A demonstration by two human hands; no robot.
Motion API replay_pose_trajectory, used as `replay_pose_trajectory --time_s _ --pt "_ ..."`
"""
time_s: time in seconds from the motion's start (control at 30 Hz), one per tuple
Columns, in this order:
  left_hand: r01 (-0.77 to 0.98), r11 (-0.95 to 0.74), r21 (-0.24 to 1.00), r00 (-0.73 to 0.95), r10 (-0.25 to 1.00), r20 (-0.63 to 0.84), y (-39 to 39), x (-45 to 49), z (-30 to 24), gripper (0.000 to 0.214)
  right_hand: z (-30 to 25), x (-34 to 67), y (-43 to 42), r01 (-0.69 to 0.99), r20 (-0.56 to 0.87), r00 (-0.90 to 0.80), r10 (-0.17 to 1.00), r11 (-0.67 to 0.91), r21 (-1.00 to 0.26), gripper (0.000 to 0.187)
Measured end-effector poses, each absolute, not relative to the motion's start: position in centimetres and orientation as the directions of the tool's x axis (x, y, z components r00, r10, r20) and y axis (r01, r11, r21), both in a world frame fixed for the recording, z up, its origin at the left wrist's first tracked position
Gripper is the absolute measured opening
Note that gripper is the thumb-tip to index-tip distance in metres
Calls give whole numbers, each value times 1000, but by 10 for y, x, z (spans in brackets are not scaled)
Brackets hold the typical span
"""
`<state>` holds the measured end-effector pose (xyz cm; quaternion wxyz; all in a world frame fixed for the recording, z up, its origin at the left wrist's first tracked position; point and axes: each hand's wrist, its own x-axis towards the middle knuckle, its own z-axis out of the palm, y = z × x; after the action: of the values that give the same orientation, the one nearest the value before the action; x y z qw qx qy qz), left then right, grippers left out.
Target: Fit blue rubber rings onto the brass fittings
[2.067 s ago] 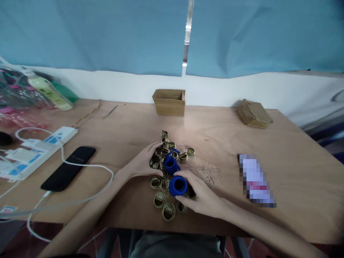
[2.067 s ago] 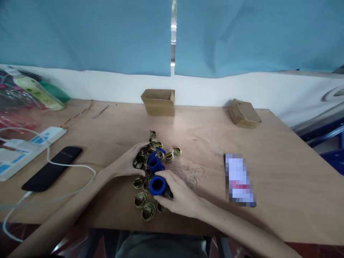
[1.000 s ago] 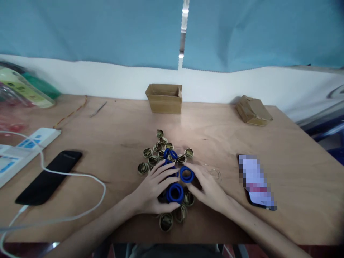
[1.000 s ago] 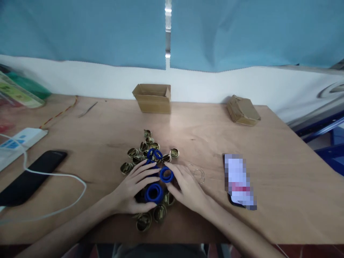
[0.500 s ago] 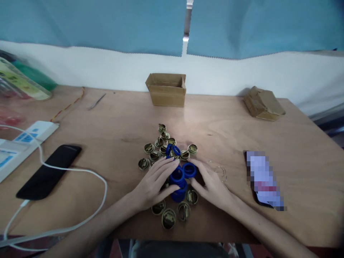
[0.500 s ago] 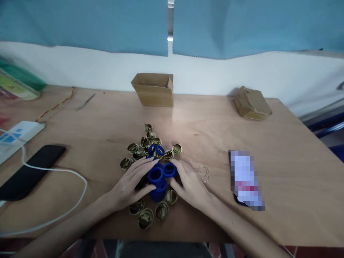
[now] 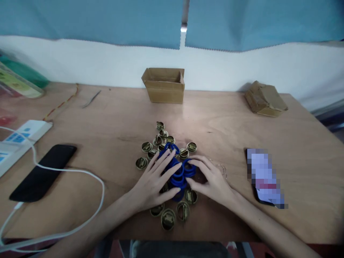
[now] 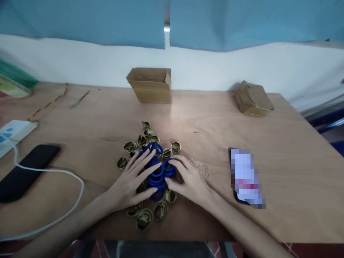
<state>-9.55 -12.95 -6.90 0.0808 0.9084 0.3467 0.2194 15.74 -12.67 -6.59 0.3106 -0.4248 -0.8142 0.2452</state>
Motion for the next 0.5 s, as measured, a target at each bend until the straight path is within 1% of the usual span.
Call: replay_pose_trajectory --time_s 0.13,0.23,0.37,0.43,0.5 --pt "639 -712 290 657 702 275 -130 -96 -68 83 -65 158 -123 539 285 -427 858 495 -682 24" --pt "620 -714 325 660 699 276 -129 -100 -63 92 -63 158 -122 538 280 -431 858 494 -684 18" --pt "542 -742 394 651 667 361 -130 -111 -50 81 -60 158 -123 530 294 -424 857 498 -686 18" --pt "503 -773 387 661 633 404 -131 -113 -45 73 -58 159 -124 531 281 -424 861 487 -693 18" --pt "466 -807 363 687 588 427 -134 -112 -43 64 -55 158 -124 541 263 -423 867 474 -694 14"
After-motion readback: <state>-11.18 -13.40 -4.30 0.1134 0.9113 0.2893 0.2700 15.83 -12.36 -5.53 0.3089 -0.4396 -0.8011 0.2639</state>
